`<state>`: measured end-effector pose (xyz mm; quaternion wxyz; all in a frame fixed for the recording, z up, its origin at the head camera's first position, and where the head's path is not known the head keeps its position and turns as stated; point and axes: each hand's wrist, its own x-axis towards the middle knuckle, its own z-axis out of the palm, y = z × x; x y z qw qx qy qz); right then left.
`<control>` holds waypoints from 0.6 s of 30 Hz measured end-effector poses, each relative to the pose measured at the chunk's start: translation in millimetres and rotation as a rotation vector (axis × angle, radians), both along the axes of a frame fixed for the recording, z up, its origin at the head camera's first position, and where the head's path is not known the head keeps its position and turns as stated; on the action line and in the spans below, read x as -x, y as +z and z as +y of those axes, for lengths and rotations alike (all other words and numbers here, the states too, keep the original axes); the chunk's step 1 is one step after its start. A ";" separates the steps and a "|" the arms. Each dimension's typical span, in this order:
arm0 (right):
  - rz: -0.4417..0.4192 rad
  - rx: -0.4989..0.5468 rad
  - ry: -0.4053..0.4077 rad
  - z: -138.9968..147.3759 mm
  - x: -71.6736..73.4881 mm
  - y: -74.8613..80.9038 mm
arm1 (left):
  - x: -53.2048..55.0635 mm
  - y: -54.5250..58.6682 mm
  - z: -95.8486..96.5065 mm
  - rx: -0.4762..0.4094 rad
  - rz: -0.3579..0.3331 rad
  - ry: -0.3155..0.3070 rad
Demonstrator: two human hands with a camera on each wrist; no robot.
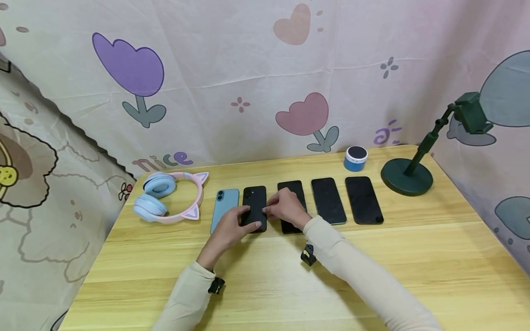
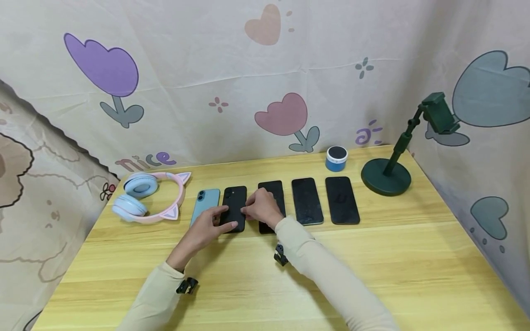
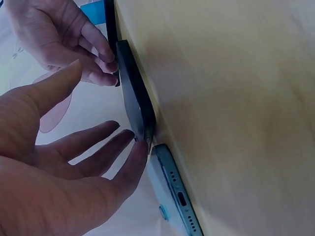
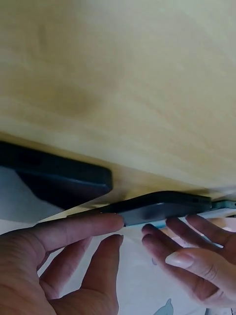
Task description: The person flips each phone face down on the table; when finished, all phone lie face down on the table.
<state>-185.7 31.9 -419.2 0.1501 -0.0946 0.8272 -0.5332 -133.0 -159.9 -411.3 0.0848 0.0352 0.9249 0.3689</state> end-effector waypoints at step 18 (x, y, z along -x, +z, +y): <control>0.036 -0.088 0.012 45.4 6.3 19.0 | 2.1 2.4 19.7 0.099 0.140 -0.057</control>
